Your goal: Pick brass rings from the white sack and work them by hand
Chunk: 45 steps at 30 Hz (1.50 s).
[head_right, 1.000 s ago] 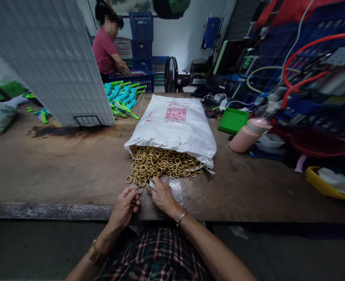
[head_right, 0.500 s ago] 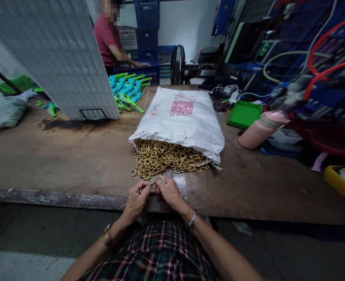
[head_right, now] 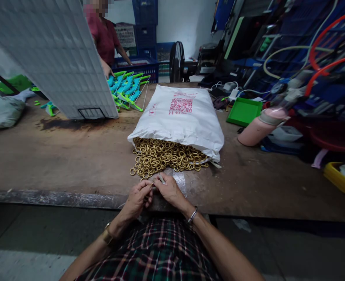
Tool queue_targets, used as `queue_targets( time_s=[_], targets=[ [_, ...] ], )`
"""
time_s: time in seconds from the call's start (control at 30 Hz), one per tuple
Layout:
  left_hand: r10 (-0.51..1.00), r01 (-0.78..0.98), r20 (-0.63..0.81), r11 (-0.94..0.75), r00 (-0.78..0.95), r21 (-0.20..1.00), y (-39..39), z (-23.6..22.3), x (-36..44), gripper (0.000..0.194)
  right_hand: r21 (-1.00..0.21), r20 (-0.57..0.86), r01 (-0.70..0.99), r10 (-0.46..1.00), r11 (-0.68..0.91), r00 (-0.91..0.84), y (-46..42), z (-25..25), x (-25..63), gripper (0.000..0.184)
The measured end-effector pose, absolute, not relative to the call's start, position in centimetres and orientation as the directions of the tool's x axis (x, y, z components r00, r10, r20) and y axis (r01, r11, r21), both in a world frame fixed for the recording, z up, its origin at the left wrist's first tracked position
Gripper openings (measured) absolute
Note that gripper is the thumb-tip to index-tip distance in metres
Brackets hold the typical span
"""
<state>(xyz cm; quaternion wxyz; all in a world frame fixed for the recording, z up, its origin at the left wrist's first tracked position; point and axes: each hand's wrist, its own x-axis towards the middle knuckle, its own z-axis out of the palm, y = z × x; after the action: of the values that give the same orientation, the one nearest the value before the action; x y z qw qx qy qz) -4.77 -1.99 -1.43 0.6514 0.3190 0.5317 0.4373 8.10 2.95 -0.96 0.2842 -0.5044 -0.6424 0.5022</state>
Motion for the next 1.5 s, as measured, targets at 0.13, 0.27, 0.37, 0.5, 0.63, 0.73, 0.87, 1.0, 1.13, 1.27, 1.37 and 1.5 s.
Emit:
queue_targets(
  time_s=[0.13,0.27,0.37,0.5,0.63,0.73,0.87,1.0,1.13,1.27,1.37,1.5],
  targets=[
    [0.905,-0.325,-0.407,0.424,0.122,0.845,-2.1,-1.4,-4.6,0.028,-0.929,-0.117,0.37,0.929,0.023,-0.352,3.2,-1.3,8.4,0.019],
    [0.914,-0.323,-0.395,0.404,0.095,0.856,-2.2,-1.5,-4.5,0.03,-0.845,-0.032,0.516,0.95,0.14,-0.31,3.2,-2.1,9.1,0.019],
    [0.924,-0.294,-0.377,0.376,0.058,0.879,-2.2,-1.6,-4.5,0.03,-0.744,0.049,0.59,0.906,0.314,-0.421,2.7,-2.5,9.5,0.015],
    [0.937,-0.232,-0.349,0.345,0.028,0.909,-2.2,-1.6,-4.5,0.031,-0.648,0.058,0.615,0.834,0.449,-0.548,1.9,-3.0,9.7,0.015],
    [0.937,-0.177,-0.35,0.346,0.008,0.922,-2.3,-1.4,-4.5,0.03,-0.574,0.045,0.656,0.818,0.49,-0.573,1.7,-3.3,9.6,0.018],
    [0.942,-0.137,-0.337,0.334,-0.002,0.933,-2.3,-1.2,-4.5,0.029,-0.551,0.019,0.672,0.813,0.495,-0.582,1.7,-3.2,9.7,0.02],
    [0.96,-0.073,-0.278,0.276,-0.03,0.959,-2.4,-1.0,-4.5,0.028,-0.511,-0.01,0.709,0.821,0.486,-0.571,1.8,-3.0,9.6,0.024],
    [0.957,-0.075,-0.287,0.284,-0.038,0.956,-2.6,-1.1,-4.8,0.028,-0.434,-0.052,0.765,0.834,0.476,-0.549,1.4,-2.5,9.0,0.029],
    [0.952,-0.125,-0.305,0.304,0.015,0.944,-3.8,-0.5,-5.6,0.031,-0.367,-0.101,0.804,0.84,0.467,-0.534,1.4,-1.8,8.6,0.027],
    [0.893,-0.116,-0.356,0.398,0.274,0.91,-6.5,0.8,-6.6,0.031,-0.299,-0.112,0.883,0.906,0.361,-0.408,3.2,-2.1,9.9,0.026],
    [0.811,-0.143,-0.481,0.548,0.334,0.824,-8.4,0.3,-7.5,0.03,-0.322,-0.042,0.889,0.933,0.325,-0.357,3.8,-2.6,11.4,0.022],
    [0.715,-0.183,-0.652,0.697,0.251,0.694,-9.7,-2.4,-8.8,0.028,-0.503,0.053,0.76,0.892,0.412,-0.448,1.0,-2.8,13.3,0.015]
  ],
)
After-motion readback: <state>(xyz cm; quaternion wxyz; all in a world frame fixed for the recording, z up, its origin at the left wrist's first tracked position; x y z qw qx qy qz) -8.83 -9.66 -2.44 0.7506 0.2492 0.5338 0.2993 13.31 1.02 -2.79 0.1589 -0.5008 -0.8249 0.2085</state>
